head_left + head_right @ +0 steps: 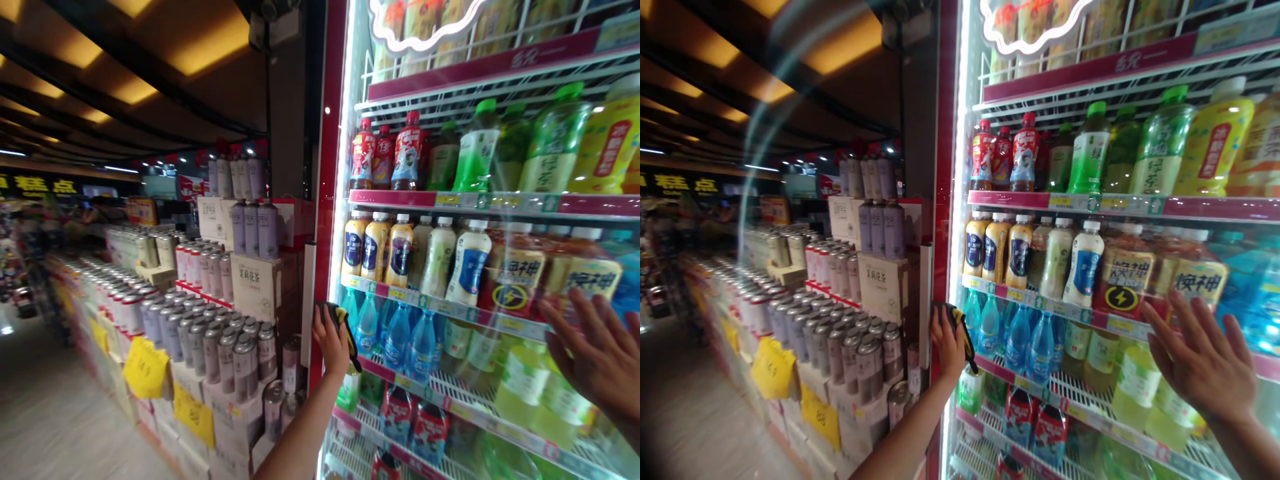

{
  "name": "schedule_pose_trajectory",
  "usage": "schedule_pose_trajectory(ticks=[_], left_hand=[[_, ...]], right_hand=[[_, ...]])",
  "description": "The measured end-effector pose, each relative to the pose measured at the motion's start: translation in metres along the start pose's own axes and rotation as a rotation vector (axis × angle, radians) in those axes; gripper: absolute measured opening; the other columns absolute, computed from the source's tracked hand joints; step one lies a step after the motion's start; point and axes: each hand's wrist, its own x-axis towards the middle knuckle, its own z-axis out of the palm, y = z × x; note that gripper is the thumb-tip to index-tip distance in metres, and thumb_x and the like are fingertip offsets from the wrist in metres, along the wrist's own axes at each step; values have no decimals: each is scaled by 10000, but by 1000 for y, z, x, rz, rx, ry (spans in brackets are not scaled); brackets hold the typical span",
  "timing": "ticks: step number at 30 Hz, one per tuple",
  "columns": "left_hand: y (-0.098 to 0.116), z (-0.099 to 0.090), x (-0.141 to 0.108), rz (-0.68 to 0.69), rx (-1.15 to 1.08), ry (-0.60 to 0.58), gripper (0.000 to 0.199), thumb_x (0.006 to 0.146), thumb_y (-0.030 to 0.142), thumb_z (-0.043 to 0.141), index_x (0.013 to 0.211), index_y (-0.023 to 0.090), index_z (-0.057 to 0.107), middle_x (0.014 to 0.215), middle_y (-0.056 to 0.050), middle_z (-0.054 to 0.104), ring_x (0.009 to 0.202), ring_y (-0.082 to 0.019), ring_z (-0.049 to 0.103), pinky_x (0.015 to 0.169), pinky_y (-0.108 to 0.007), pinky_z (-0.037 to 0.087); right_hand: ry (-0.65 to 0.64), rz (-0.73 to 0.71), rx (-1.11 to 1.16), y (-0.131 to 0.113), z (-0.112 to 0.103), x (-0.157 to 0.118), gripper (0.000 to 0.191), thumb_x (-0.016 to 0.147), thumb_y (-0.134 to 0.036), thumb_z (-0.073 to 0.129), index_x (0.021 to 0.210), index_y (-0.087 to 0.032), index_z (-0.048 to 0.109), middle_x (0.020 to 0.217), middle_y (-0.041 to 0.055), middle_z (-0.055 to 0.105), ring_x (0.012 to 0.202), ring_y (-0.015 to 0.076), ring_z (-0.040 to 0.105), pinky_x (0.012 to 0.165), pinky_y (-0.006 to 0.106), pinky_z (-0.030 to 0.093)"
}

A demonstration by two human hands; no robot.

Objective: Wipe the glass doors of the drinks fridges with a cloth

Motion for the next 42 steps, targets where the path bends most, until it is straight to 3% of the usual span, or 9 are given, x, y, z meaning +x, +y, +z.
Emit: schedule_pose_trajectory(ticks=[8, 13, 20, 23, 27, 31, 35, 38, 42], left_hand=[[67, 10, 58, 270, -66, 10, 640, 995, 410, 485, 1577, 228, 291, 1632, -168, 294, 1557, -362, 118, 1216, -626, 224], [46, -3, 35, 534, -25, -152, 676, 967, 428, 557, 1570, 248, 313, 1595, -147, 376, 1551, -356, 165, 1187, -588, 327], [78, 14, 89, 271, -41, 121, 626, 989, 353, 510, 1569, 212, 321, 1620, -166, 331, 1553, -343, 155, 1231, -602, 230], [96, 19, 72, 448, -44, 27, 635, 980, 341, 520, 1568, 206, 321, 1622, -149, 338, 1559, -358, 116, 1230, -608, 235], [68, 6, 28, 772, 12, -173, 588, 968, 341, 553, 1529, 248, 404, 1552, -100, 456, 1552, -337, 174, 1228, -550, 290], [54, 3, 46, 536, 5, -92, 572, 970, 314, 541, 1522, 241, 407, 1585, -128, 395, 1545, -333, 197, 1213, -566, 310], [102, 21, 83, 298, -64, 111, 607, 976, 338, 519, 1546, 205, 358, 1629, -166, 299, 1549, -368, 140, 1221, -637, 227], [129, 32, 70, 446, -76, 25, 619, 962, 341, 531, 1546, 213, 368, 1636, -137, 314, 1554, -372, 122, 1231, -627, 220], [109, 24, 32, 768, -9, -144, 616, 934, 347, 595, 1520, 264, 424, 1566, -88, 451, 1552, -344, 172, 1241, -562, 262]], right_hand=[[29, 136, 109, -21, -7, 8, 562, 942, -433, 550, 1473, -538, 399, 1608, -58, 371, 1478, 303, 353, 1235, 507, 234], [-2, 88, 60, -16, -5, 8, 595, 950, -422, 569, 1492, -544, 355, 1621, -58, 342, 1483, 291, 345, 1238, 500, 244], [-4, 19, 7, -5, 0, 6, 620, 964, -434, 566, 1524, -522, 315, 1634, -35, 332, 1485, 296, 347, 1239, 499, 239], [0, -14, -6, -2, 2, 5, 642, 963, -404, 577, 1541, -485, 308, 1644, -12, 317, 1492, 307, 336, 1242, 505, 227], [0, -60, -31, -1, 2, 6, 661, 966, -341, 579, 1562, -421, 304, 1654, 17, 303, 1491, 324, 345, 1221, 539, 248], [-8, -75, -53, 1, 2, 7, 645, 966, -330, 588, 1558, -389, 340, 1647, 38, 318, 1482, 321, 366, 1216, 529, 263], [-5, -77, -64, 2, 2, 7, 664, 960, -328, 606, 1558, -403, 327, 1642, 42, 322, 1483, 316, 363, 1218, 536, 272], [-12, -78, -68, 2, 1, 7, 680, 960, -320, 610, 1561, -413, 307, 1644, 37, 310, 1491, 315, 346, 1222, 539, 269], [-20, -78, -64, 2, 1, 8, 698, 959, -330, 606, 1566, -426, 274, 1655, 21, 281, 1500, 318, 323, 1223, 547, 263]])
